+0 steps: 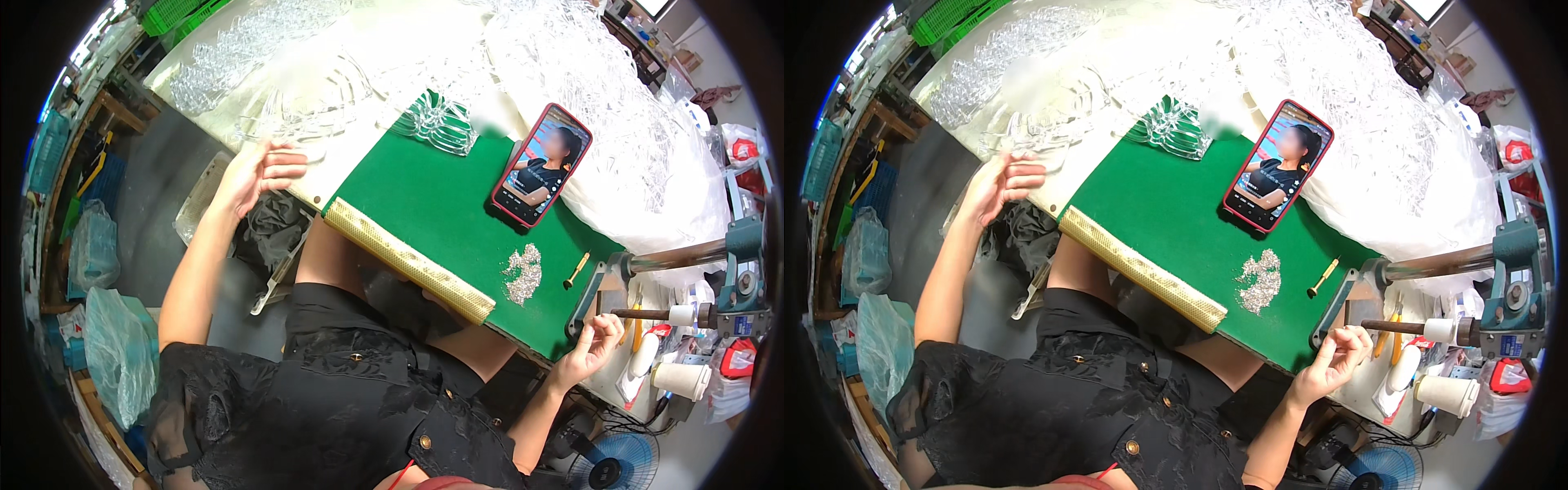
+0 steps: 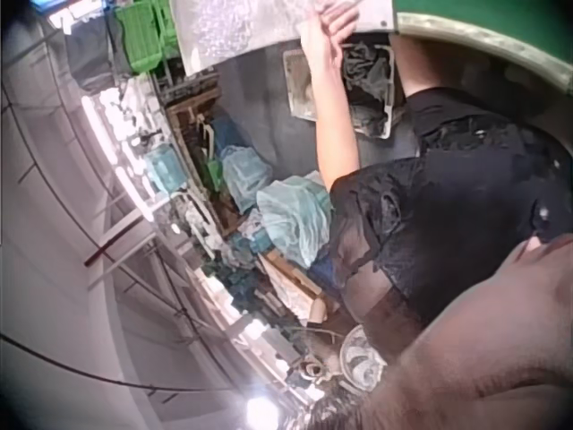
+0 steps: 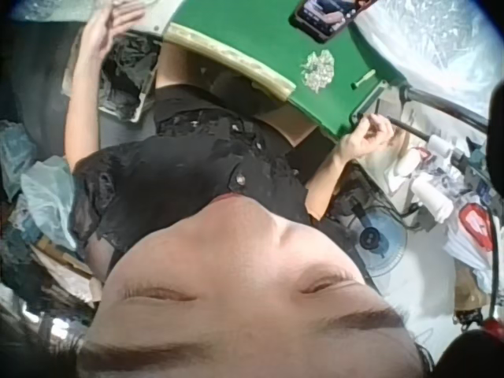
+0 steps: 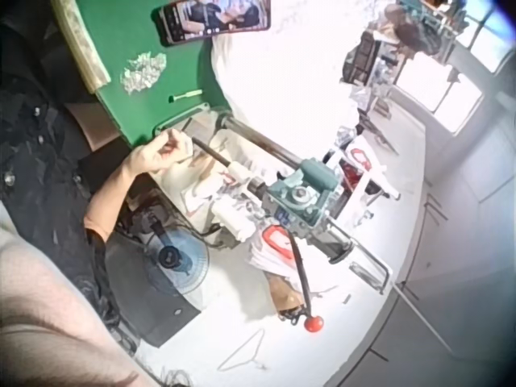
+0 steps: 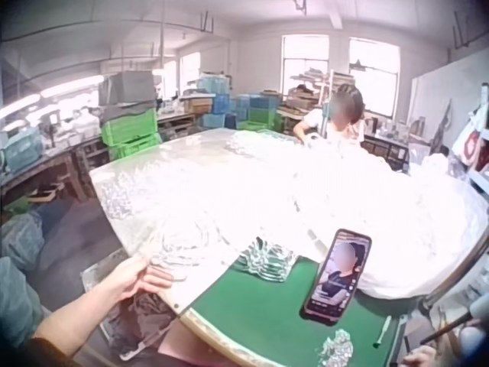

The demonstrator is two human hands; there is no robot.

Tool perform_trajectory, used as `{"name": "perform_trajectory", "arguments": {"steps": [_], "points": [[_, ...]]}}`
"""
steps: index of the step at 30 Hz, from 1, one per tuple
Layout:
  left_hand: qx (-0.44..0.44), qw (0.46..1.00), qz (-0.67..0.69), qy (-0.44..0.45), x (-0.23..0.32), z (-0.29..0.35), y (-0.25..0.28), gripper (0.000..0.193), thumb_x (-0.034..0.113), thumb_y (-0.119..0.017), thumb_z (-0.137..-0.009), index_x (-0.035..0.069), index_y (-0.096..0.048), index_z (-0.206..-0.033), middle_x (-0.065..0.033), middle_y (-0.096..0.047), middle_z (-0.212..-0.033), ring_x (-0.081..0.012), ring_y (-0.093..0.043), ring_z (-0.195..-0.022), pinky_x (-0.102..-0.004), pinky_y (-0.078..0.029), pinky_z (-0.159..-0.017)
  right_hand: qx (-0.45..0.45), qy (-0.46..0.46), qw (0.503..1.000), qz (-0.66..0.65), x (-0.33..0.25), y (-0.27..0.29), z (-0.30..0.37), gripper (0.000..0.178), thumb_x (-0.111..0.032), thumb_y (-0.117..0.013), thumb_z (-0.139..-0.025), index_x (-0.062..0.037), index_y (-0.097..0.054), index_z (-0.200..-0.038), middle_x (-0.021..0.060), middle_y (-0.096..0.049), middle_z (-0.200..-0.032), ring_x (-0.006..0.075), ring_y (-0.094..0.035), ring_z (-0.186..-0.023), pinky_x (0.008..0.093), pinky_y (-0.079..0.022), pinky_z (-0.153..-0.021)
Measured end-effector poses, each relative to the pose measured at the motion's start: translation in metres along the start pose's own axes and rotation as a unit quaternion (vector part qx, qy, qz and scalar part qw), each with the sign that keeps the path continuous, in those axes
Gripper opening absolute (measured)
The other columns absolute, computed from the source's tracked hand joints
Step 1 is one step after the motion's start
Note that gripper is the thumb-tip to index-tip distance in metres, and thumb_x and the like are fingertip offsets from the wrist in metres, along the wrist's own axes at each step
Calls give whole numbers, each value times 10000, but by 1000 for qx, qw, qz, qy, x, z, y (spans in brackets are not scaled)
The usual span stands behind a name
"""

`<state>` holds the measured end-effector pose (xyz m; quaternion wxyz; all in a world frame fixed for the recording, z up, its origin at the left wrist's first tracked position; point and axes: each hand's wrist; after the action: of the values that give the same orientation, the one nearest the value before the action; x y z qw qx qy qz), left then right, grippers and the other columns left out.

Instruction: The person repeatedly picks up clear eyeglass frames and small metal screws from a green work mat, inserts the screws into the hinge area of each frame, and places the frames back on the mat. A smartphone playing a video is visible on the table throughout.

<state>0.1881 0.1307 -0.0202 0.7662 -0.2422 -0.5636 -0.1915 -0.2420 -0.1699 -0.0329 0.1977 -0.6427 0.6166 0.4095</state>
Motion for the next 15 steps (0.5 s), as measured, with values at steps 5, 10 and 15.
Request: {"name": "perform_trajectory", "arguments": {"steps": [5, 10, 15], "points": [[-91, 956, -262, 96, 28, -25, -2, 376, 376, -522, -958, 31, -570, -1098, -34, -607, -688, -36, -502, -456, -149, -345, -401, 9, 11, 1000, 24, -4, 3, 2, 103, 51, -508, -860, -13, -536, -936, 70, -437, -1065, 145, -456, -959, 262, -384, -831], [-180, 885, -428, 25, 67, -59, -61, 294, 359, -581, -922, 75, -605, -991, -12, -608, -725, -39, -506, -522, -173, -368, -465, 12, -13, 1000, -13, -7, 5, 10, 106, 44, -512, -860, -19, -533, -942, 67, -438, -1057, 135, -448, -921, 249, -369, -825], [-52, 717, -457, -524, 77, -132, -196, 365, 352, -592, -911, 25, -604, -1073, -104, -649, -1032, -208, -621, -975, -358, -493, -833, 4, 8, 1000, -12, -11, -4, 7, 118, 40, -527, -857, -25, -540, -954, 61, -440, -1043, 112, -442, -863, 231, -370, -783]]}}
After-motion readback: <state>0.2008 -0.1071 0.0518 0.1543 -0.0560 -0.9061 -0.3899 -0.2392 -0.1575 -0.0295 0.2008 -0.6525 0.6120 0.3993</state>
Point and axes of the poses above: each hand's wrist, its own z-axis away from the middle knuckle, its own y-axis out of the back of the hand, x = y × z
